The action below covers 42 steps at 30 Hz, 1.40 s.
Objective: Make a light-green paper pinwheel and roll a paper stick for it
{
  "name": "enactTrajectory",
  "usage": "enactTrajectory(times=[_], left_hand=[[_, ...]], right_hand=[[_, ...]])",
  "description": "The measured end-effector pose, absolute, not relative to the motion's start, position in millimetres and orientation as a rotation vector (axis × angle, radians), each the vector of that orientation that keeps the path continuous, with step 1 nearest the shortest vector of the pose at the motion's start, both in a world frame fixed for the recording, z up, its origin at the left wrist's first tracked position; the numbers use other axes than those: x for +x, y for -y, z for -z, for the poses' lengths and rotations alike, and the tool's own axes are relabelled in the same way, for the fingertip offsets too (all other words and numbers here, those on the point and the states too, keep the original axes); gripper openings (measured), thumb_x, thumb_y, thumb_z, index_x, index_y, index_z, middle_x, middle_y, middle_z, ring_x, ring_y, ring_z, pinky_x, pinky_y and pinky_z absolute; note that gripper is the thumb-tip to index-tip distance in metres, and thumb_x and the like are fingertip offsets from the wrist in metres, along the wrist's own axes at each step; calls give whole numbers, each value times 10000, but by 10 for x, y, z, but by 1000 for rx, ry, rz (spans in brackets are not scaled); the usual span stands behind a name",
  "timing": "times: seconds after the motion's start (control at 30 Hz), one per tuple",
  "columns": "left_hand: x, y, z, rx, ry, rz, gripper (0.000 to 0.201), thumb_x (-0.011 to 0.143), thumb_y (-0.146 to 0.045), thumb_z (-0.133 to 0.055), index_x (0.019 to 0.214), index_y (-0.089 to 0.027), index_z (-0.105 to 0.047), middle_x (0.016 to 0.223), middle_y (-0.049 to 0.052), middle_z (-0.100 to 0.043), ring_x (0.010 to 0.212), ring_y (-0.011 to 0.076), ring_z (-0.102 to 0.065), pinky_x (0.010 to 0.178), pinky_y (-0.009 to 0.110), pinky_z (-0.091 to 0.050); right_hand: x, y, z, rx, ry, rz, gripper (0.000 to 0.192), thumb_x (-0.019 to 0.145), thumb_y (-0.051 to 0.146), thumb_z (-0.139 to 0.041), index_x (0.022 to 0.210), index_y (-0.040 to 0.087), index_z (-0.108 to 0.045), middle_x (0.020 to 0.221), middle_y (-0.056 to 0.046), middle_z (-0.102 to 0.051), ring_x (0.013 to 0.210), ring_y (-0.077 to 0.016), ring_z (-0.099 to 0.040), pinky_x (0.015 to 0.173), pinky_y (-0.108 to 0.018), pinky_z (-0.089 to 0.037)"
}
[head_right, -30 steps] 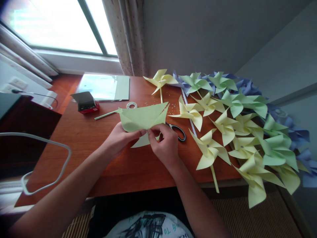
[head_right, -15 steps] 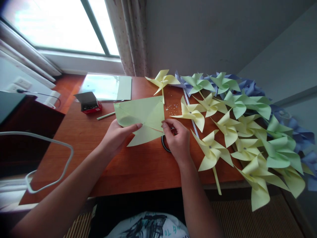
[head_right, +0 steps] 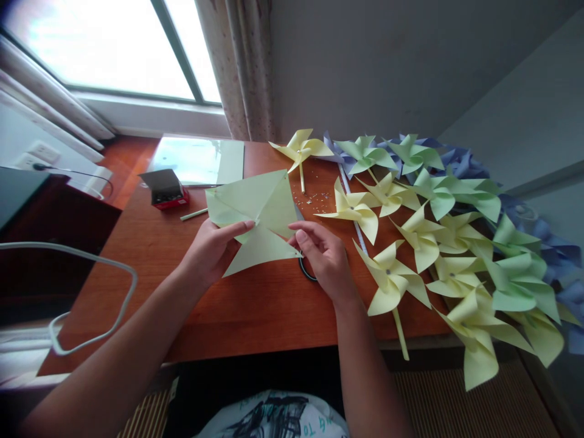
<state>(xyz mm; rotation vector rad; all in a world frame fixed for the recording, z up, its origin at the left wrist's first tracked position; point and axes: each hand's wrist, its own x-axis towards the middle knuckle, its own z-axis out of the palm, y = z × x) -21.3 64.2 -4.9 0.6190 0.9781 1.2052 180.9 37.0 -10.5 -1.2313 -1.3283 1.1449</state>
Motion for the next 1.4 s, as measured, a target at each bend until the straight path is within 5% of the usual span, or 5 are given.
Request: enactTrajectory(times=[0.13, 0.3, 0.6, 0.9, 1.4], left_hand=[[-213, -626, 69, 636, -1008, -1182, 431, 632, -218, -880, 1031, -127, -745, 988, 113, -802, 802, 274, -751, 691, 348, -593], [-209, -620, 99, 652, -990, -1153, 393, 663, -187, -850, 1035, -122, -743, 988, 112, -797, 851, 261, -744, 752, 336, -576], [-196, -622, 57, 682, -997, -1131, 422, 635, -230, -886, 1020, -121, -753, 995, 116, -798, 859, 263, -738, 776, 339, -564], [-207, -626, 144, 784, -1121, -1130, 358, 675, -274, -873, 981, -127, -760, 920, 84, -789, 764, 216, -704, 675, 292, -542], [-84, -548, 123, 822, -1047, -1059, 292, 603, -165, -855, 878, -119, -769, 845, 63, -789, 779, 218, -691, 732, 299, -532]], right_hand=[[1833, -324, 33, -1033, 1383, -1344, 295, 947, 376, -539, 1067, 233, -768, 826, -38, -731, 754, -199, -670, 689, -340, -550], [1827, -300, -6, -969, 1515, -1422, 224, 892, 227, -664, 1093, 262, -757, 900, -21, -741, 843, -183, -684, 740, -313, -555], [1800, -302, 18, -1107, 1658, -1423, 285, 899, 258, -670, 1177, 272, -732, 903, -7, -728, 805, -168, -683, 726, -293, -584], [1768, -335, 77, -1106, 1558, -1368, 88, 881, 340, -739, 896, 254, -754, 861, -13, -732, 780, -188, -660, 706, -301, -540], [1644, -350, 131, -1366, 1572, -926, 241, 864, 365, -716, 695, 210, -643, 576, 44, -513, 536, -123, -447, 507, -254, -358]])
